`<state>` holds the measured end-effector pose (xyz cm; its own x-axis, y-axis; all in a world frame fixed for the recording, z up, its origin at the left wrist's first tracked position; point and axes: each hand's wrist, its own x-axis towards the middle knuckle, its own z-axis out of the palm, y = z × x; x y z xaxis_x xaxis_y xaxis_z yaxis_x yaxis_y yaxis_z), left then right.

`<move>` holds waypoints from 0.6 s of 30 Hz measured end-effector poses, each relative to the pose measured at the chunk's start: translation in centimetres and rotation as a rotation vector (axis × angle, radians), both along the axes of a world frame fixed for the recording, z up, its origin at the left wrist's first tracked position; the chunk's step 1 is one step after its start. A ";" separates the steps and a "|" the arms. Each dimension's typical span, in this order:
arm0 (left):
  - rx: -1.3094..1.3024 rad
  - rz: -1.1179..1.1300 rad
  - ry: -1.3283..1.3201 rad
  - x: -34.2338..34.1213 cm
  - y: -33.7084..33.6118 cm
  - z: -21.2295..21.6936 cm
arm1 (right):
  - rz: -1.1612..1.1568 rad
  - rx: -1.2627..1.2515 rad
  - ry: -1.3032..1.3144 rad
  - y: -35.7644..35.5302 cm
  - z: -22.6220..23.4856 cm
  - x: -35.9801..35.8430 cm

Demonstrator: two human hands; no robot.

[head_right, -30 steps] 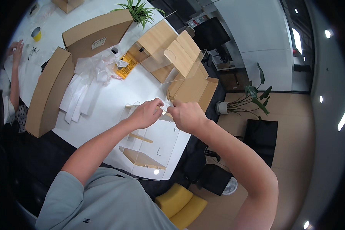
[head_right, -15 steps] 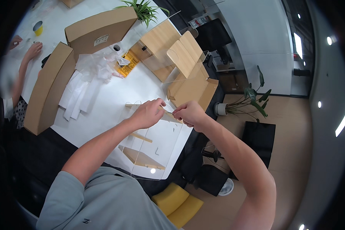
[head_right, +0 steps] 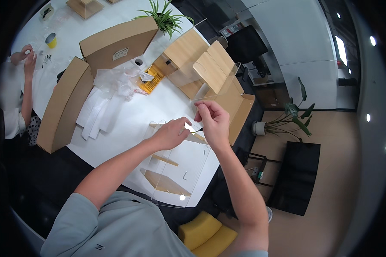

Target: The person assembles a small wooden shelving unit on a white table. They insert wooden dowels into pre-drilled holes and attach wooden panels to form the structure. The person uses a screwdriver to tighten screws and secure the pieces together.

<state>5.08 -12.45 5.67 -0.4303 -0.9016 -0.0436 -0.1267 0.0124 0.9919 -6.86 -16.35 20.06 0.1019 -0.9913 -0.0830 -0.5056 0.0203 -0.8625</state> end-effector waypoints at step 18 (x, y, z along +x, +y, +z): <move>0.067 -0.018 0.024 0.6 0.1 1.1 | 0.438 0.076 -0.700 -0.2 -3.0 -4.7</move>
